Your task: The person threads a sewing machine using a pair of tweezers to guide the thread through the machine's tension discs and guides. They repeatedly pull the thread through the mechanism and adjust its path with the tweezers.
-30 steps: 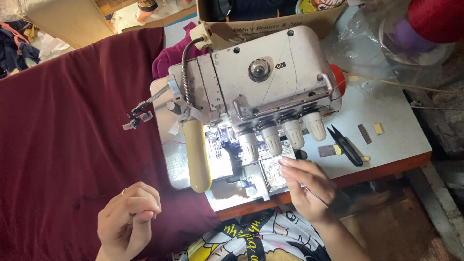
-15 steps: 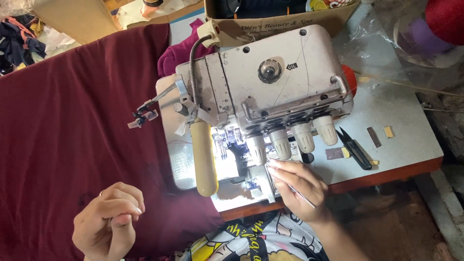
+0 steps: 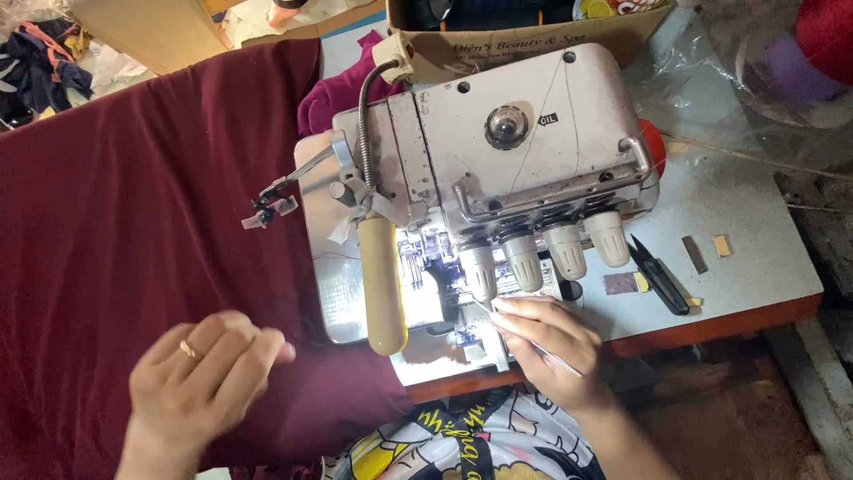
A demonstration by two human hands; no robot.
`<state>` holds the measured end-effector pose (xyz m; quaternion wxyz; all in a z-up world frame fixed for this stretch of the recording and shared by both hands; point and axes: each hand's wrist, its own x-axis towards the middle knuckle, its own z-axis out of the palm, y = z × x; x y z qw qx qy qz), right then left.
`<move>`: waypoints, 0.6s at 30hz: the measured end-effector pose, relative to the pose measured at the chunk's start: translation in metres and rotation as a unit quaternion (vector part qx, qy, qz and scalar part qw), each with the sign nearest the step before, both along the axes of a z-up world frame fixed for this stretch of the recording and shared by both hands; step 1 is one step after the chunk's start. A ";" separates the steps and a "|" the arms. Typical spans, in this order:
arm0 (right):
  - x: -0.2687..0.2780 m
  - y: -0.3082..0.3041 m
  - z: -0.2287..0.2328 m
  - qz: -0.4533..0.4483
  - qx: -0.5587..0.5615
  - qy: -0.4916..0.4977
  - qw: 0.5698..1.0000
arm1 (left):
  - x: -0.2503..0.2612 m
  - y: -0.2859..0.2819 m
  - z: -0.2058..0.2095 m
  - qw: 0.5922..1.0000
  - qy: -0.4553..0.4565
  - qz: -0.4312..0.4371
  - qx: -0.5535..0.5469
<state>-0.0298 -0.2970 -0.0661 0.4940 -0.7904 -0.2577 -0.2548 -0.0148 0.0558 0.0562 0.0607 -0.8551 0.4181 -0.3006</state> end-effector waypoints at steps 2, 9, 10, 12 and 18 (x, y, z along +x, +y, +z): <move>-0.002 0.000 -0.002 -0.010 -0.012 -0.004 1.000 | 0.012 0.019 -0.007 0.999 0.001 0.008 0.042; 0.000 0.008 0.011 -0.023 -0.036 -0.024 0.999 | 0.024 0.031 -0.018 0.993 -0.024 0.014 0.118; 0.000 0.007 0.011 -0.023 -0.037 -0.024 0.999 | 0.023 0.031 -0.018 0.993 -0.024 0.013 0.118; 0.001 0.005 0.010 -0.025 -0.059 -0.021 0.998 | 0.022 0.032 -0.017 0.995 -0.016 0.008 0.096; 0.006 0.007 -0.008 -0.035 -0.074 -0.004 0.997 | 0.019 0.029 -0.015 0.994 -0.027 0.005 0.107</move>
